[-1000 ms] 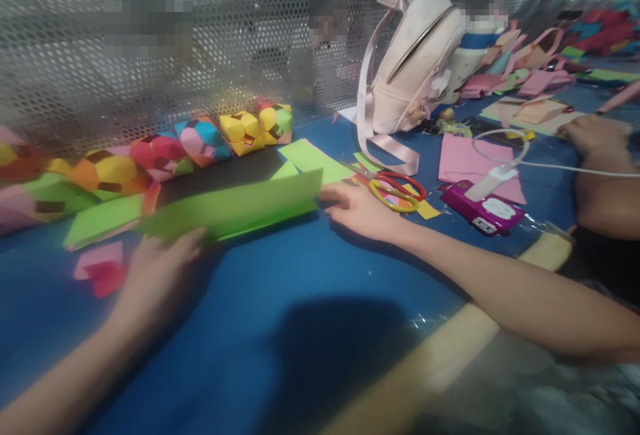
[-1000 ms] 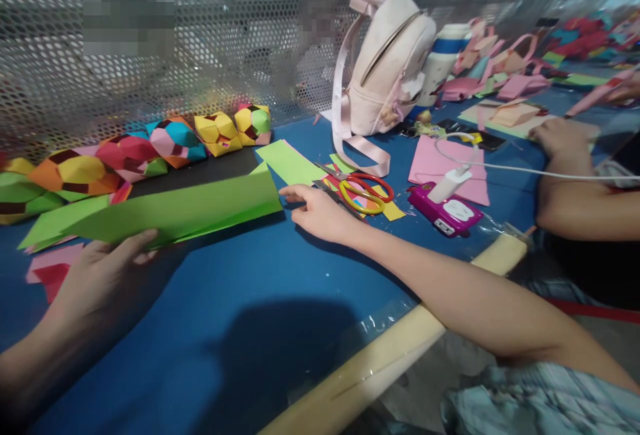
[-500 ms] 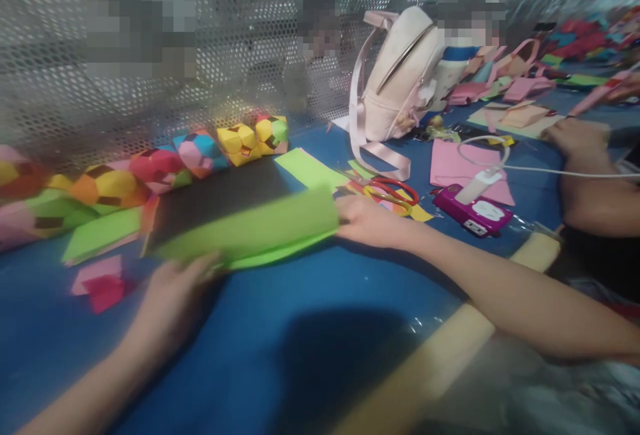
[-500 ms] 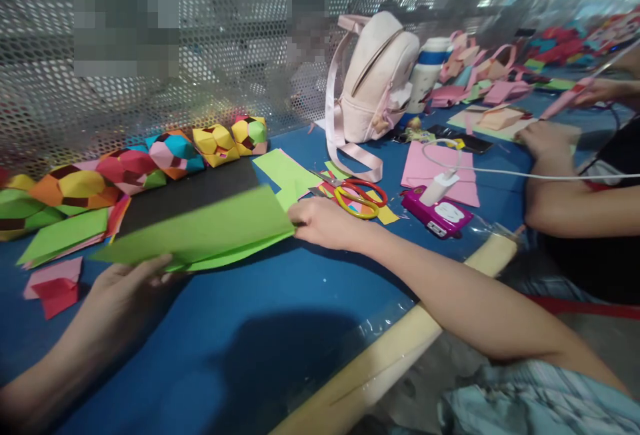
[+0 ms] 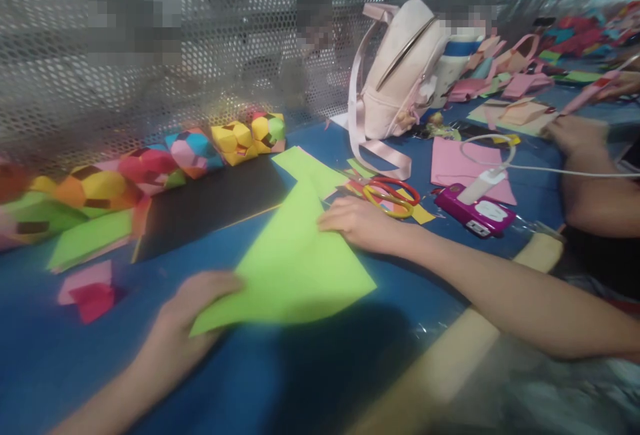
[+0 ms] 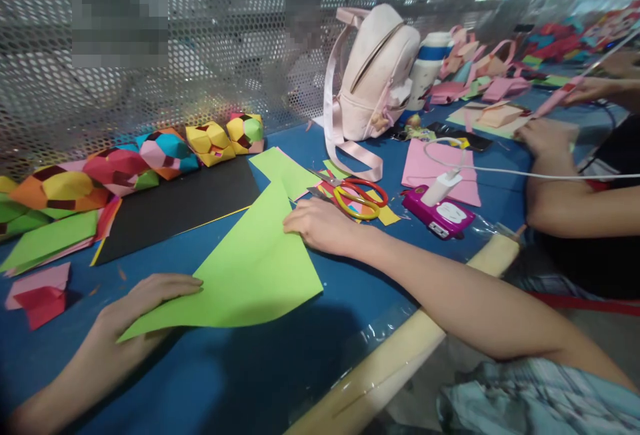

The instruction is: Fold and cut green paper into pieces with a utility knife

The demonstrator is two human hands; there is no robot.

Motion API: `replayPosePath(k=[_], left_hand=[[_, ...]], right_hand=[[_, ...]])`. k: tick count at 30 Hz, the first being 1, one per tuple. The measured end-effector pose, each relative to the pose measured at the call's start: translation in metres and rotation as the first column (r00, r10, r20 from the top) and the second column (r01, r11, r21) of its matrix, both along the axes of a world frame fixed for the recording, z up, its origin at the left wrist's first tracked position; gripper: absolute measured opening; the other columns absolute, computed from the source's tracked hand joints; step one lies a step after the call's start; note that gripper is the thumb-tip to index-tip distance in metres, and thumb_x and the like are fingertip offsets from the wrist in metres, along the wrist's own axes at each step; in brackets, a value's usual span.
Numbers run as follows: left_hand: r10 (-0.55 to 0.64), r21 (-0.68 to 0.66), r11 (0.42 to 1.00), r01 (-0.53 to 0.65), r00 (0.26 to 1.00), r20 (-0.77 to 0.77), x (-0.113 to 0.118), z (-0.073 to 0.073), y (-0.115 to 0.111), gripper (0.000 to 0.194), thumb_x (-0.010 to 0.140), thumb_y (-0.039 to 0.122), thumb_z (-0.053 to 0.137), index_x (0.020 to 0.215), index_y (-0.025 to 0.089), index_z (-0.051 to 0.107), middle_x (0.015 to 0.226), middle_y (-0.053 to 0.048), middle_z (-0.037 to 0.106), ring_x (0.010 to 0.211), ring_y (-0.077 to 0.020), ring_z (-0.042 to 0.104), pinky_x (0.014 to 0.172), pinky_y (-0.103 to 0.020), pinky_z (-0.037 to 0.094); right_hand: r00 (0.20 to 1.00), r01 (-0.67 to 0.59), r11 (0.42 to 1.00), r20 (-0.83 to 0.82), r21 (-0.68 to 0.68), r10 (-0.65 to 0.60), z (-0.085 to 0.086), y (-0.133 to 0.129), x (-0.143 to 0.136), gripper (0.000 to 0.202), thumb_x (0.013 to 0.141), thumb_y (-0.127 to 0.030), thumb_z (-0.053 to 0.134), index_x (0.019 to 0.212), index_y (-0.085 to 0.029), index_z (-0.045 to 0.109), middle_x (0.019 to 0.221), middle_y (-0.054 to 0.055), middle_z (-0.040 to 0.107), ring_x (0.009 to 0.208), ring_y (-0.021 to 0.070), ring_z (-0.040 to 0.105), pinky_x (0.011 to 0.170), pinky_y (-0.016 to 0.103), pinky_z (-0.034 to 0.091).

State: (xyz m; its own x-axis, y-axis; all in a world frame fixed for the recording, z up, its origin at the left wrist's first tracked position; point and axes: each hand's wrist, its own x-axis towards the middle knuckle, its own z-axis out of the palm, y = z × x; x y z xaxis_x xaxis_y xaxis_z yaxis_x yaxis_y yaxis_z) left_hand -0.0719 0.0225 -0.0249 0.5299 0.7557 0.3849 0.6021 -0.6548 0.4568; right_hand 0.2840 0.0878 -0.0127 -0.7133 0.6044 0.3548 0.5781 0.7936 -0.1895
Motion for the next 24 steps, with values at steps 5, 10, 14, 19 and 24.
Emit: replayPosePath(k=[5, 10, 14, 19, 24], left_hand=[[0.057, -0.102, 0.993, -0.053, 0.998, 0.029, 0.016, 0.022, 0.0, 0.024, 0.087, 0.043, 0.059, 0.096, 0.026, 0.073, 0.098, -0.004, 0.074, 0.087, -0.0201, 0.069, 0.079, -0.028, 0.056], [0.226, -0.238, 0.949, -0.206, 0.972, 0.061, 0.025, 0.034, 0.0, 0.029, 0.084, 0.048, 0.059, 0.088, 0.024, 0.075, 0.088, -0.001, 0.074, 0.076, -0.0182, 0.067, 0.073, -0.026, 0.055], [0.441, -0.333, 0.844, -0.42, 0.897, -0.011, 0.027, 0.035, -0.002, 0.041, 0.076, 0.059, 0.057, 0.074, 0.021, 0.072, 0.072, 0.0, 0.069, 0.066, -0.0179, 0.059, 0.057, -0.025, 0.047], [0.624, -0.323, 0.718, -0.617, 0.776, -0.093, 0.036, 0.043, -0.004, 0.05, 0.068, 0.063, 0.056, 0.045, 0.02, 0.045, 0.046, 0.005, 0.04, 0.049, -0.0112, 0.037, 0.047, -0.023, 0.031], [0.607, -0.369, 0.687, -0.626, 0.773, -0.182, 0.038, 0.048, -0.001, 0.047, 0.071, 0.059, 0.057, 0.05, 0.019, 0.044, 0.049, 0.006, 0.04, 0.053, -0.011, 0.037, 0.049, -0.023, 0.029]], right_hand=[[0.999, -0.002, 0.997, 0.052, -0.08, 0.006, 0.019, -0.011, 0.005, 0.035, 0.08, -0.008, 0.056, 0.111, -0.016, 0.07, 0.121, 0.012, 0.067, 0.107, 0.0264, 0.054, 0.091, 0.043, 0.041], [0.987, -0.147, 0.917, -0.113, -0.371, 0.113, 0.042, -0.03, 0.0, 0.021, 0.085, -0.027, 0.063, 0.1, -0.014, 0.071, 0.104, 0.01, 0.07, 0.098, 0.0215, 0.059, 0.093, 0.036, 0.042], [0.97, 0.066, 0.771, -0.14, -0.634, -0.198, 0.036, -0.031, -0.008, 0.024, 0.088, -0.033, 0.056, 0.084, -0.015, 0.071, 0.08, 0.003, 0.07, 0.072, 0.0161, 0.06, 0.068, 0.028, 0.045], [0.897, 0.194, 0.652, -0.137, -0.733, -0.421, 0.03, -0.028, -0.012, 0.028, 0.08, -0.04, 0.06, 0.085, -0.016, 0.073, 0.082, 0.003, 0.07, 0.077, 0.0181, 0.062, 0.068, 0.027, 0.046], [0.906, 0.292, 0.623, 0.001, -0.726, -0.423, 0.042, -0.032, -0.011, 0.027, 0.078, -0.04, 0.06, 0.067, -0.016, 0.067, 0.068, 0.0, 0.064, 0.065, 0.015, 0.056, 0.058, 0.025, 0.042]])
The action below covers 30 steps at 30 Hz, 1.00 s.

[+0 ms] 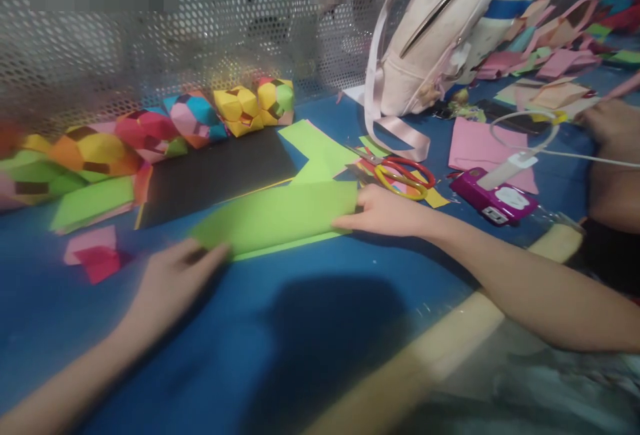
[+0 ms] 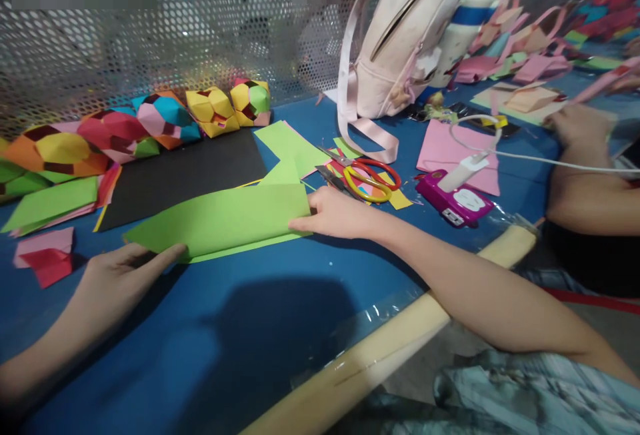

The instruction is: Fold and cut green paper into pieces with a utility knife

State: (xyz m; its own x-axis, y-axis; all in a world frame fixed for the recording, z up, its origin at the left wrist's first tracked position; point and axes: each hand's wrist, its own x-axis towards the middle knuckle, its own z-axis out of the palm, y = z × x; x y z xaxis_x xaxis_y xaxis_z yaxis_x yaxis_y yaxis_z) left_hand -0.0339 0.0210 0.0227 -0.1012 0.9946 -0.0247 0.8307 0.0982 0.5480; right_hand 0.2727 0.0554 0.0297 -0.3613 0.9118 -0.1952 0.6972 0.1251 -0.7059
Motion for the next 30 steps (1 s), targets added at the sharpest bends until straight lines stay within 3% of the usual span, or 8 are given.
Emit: replayPosePath(k=[5, 8, 10, 16, 21, 26, 30], left_hand=[[-0.103, -0.136, 0.985, 0.106, 0.994, 0.033, -0.009, 0.004, 0.007, 0.042, 0.074, 0.055, 0.06, 0.056, 0.017, 0.057, 0.056, 0.004, 0.056, 0.06, -0.0135, 0.049, 0.054, -0.024, 0.036], [-0.146, -0.19, 0.966, 0.177, 0.975, 0.169, -0.017, 0.008, 0.013, 0.035, 0.076, 0.048, 0.063, 0.083, 0.015, 0.07, 0.084, 0.0, 0.072, 0.078, -0.0183, 0.061, 0.07, -0.027, 0.046], [-0.187, -0.183, 0.955, 0.232, 0.954, 0.234, -0.021, 0.009, 0.017, 0.037, 0.076, 0.044, 0.064, 0.097, 0.014, 0.071, 0.099, -0.003, 0.073, 0.089, -0.0211, 0.063, 0.081, -0.03, 0.047], [-0.361, -0.191, 0.898, 0.396, 0.912, 0.194, -0.026, 0.011, 0.021, 0.028, 0.081, 0.038, 0.059, 0.089, 0.013, 0.07, 0.085, -0.002, 0.07, 0.079, -0.0178, 0.061, 0.075, -0.029, 0.047], [-0.491, -0.18, 0.84, 0.512, 0.858, 0.15, -0.033, 0.008, 0.026, 0.026, 0.078, 0.044, 0.063, 0.077, 0.018, 0.07, 0.084, -0.002, 0.071, 0.078, -0.0187, 0.063, 0.074, -0.029, 0.048], [-0.414, -0.174, 0.876, 0.45, 0.886, 0.21, -0.036, 0.002, 0.027, 0.031, 0.079, 0.047, 0.064, 0.094, 0.021, 0.073, 0.095, -0.003, 0.073, 0.083, -0.0197, 0.066, 0.076, -0.029, 0.052], [-0.298, -0.204, 0.931, 0.304, 0.953, 0.06, -0.031, 0.004, 0.024, 0.031, 0.075, 0.049, 0.063, 0.072, 0.019, 0.069, 0.071, -0.001, 0.068, 0.065, -0.0179, 0.061, 0.056, -0.026, 0.047]], right_hand=[[0.998, -0.056, 0.998, 0.025, -0.013, 0.056, 0.002, -0.002, 0.002, 0.027, 0.079, -0.04, 0.059, 0.069, -0.017, 0.067, 0.074, 0.0, 0.066, 0.07, 0.0163, 0.058, 0.062, 0.026, 0.045], [0.996, -0.074, 0.997, 0.046, -0.007, 0.074, 0.002, -0.003, 0.001, 0.026, 0.08, -0.041, 0.058, 0.07, -0.019, 0.068, 0.074, 0.0, 0.068, 0.069, 0.017, 0.06, 0.061, 0.026, 0.045], [0.994, -0.071, 0.997, 0.078, -0.014, 0.072, 0.003, -0.004, 0.001, 0.027, 0.08, -0.042, 0.058, 0.07, -0.019, 0.069, 0.071, 0.0, 0.067, 0.067, 0.0178, 0.061, 0.058, 0.026, 0.044], [0.994, -0.11, 0.994, 0.024, -0.025, 0.111, 0.003, -0.005, 0.004, 0.024, 0.08, -0.043, 0.06, 0.082, -0.023, 0.073, 0.085, 0.0, 0.073, 0.075, 0.02, 0.065, 0.06, 0.027, 0.047], [0.971, -0.224, 0.972, -0.076, 0.065, 0.228, 0.001, -0.004, 0.004, 0.026, 0.079, -0.044, 0.059, 0.07, -0.021, 0.068, 0.081, 0.004, 0.069, 0.075, 0.0194, 0.064, 0.069, 0.029, 0.05], [0.992, -0.122, 0.993, -0.016, 0.003, 0.122, 0.007, -0.008, 0.0, 0.022, 0.079, -0.042, 0.059, 0.083, -0.024, 0.072, 0.081, 0.001, 0.071, 0.069, 0.02, 0.063, 0.058, 0.028, 0.047], [0.993, -0.095, 0.995, 0.069, -0.03, 0.097, 0.004, -0.006, 0.003, 0.028, 0.079, -0.047, 0.059, 0.074, -0.022, 0.071, 0.066, 0.0, 0.067, 0.058, 0.0184, 0.057, 0.047, 0.027, 0.041]])
